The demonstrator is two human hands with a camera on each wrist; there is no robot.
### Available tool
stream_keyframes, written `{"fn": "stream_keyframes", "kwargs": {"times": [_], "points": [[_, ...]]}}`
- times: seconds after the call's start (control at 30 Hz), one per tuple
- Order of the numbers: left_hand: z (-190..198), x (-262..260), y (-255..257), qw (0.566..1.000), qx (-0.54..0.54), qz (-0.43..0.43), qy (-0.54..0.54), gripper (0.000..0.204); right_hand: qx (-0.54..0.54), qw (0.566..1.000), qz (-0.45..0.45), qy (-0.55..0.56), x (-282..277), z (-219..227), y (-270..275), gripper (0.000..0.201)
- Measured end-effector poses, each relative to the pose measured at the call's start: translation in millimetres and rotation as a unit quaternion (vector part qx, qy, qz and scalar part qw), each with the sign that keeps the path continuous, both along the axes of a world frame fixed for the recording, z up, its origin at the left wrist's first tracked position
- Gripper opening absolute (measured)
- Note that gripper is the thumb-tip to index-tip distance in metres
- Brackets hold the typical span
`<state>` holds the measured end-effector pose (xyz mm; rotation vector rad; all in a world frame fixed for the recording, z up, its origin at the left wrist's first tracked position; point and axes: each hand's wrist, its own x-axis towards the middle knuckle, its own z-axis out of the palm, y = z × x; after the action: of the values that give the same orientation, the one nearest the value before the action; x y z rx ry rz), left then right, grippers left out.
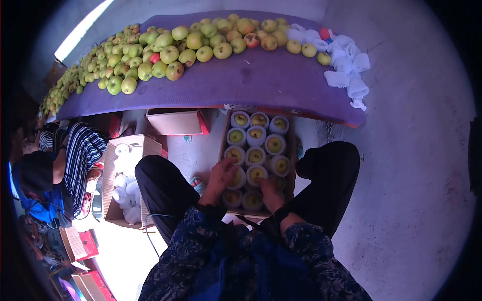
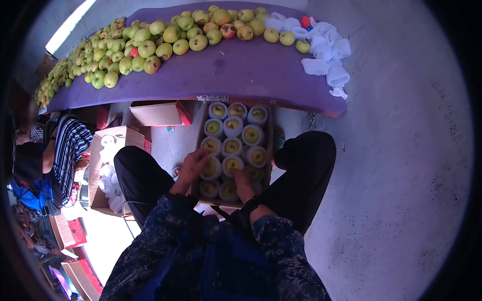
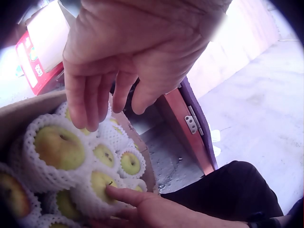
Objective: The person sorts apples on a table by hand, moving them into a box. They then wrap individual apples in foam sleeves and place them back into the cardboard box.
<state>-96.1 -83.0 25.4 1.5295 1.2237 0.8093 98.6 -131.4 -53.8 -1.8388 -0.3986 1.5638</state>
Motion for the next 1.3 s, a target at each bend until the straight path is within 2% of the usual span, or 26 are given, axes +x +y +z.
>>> {"fn": "stream_keyframes", "kwargs": {"times": [0.17, 0.27, 0.37, 0.47, 0.53, 0.6, 0.67, 0.77, 0.87, 0.97, 1.07, 1.2, 1.3], "points": [[3.6, -1.4, -1.8, 1.000, -0.027, -0.010, 0.000, 0.037, 0.000, 0.998, -0.058, 0.019, -2.4, -1.8, 0.1, 0.054], [-6.7, -0.7, -3.0, 1.000, -0.029, -0.011, 0.007, 0.037, 0.014, 0.997, -0.060, 0.039, -1.4, -6.9, 1.3, 0.054], [-3.7, 5.7, -7.1, 0.999, -0.003, 0.005, 0.040, 0.035, 0.027, 0.991, -0.102, 0.086, 0.6, -2.2, -3.6, 0.054], [-5.0, 8.0, -8.2, 1.000, -0.003, 0.000, 0.029, 0.035, 0.062, 0.988, -0.081, 0.119, 8.8, -8.0, -9.5, 0.051], [-5.8, 7.9, -7.2, 0.999, -0.003, 0.001, 0.034, 0.035, 0.182, 0.982, 0.013, 0.044, 12.7, -12.8, -22.2, 0.048], [-5.3, 7.8, -6.7, 0.999, -0.008, 0.001, 0.034, 0.035, 0.183, 0.983, 0.020, 0.027, 13.0, -11.0, -20.5, 0.047], [-2.9, 7.6, -6.3, 0.999, -0.017, 0.001, 0.029, 0.035, 0.064, 0.994, -0.060, 0.069, 11.3, -1.8, -4.7, 0.046], [-3.6, 7.6, -6.6, 0.999, 0.000, -0.001, 0.048, 0.035, 0.100, 0.995, -0.007, -0.011, 15.2, -36.9, 4.9, 0.045], [4.8, 7.2, -8.7, 0.999, -0.008, -0.006, 0.048, 0.035, 0.147, 0.987, 0.021, -0.057, 15.3, -17.2, 6.2, 0.044], [0.4, 6.6, -8.1, 0.999, -0.019, -0.003, 0.039, 0.035, 0.158, 0.982, 0.082, -0.056, 18.0, -14.7, 11.7, 0.043], [3.8, 6.8, -8.3, 0.999, -0.023, -0.003, 0.049, 0.035, 0.148, 0.981, 0.084, -0.093, 11.1, -8.8, 12.7, 0.050], [3.4, 6.6, -7.8, 0.999, -0.021, -0.006, 0.036, 0.035, 0.148, 0.985, 0.012, -0.090, 7.0, -13.5, 10.9, 0.051], [2.1, 7.5, -7.2, 0.999, -0.016, -0.005, 0.048, 0.035, 0.159, 0.982, 0.004, -0.103, 6.2, -1.5, 5.3, 0.052]]}}
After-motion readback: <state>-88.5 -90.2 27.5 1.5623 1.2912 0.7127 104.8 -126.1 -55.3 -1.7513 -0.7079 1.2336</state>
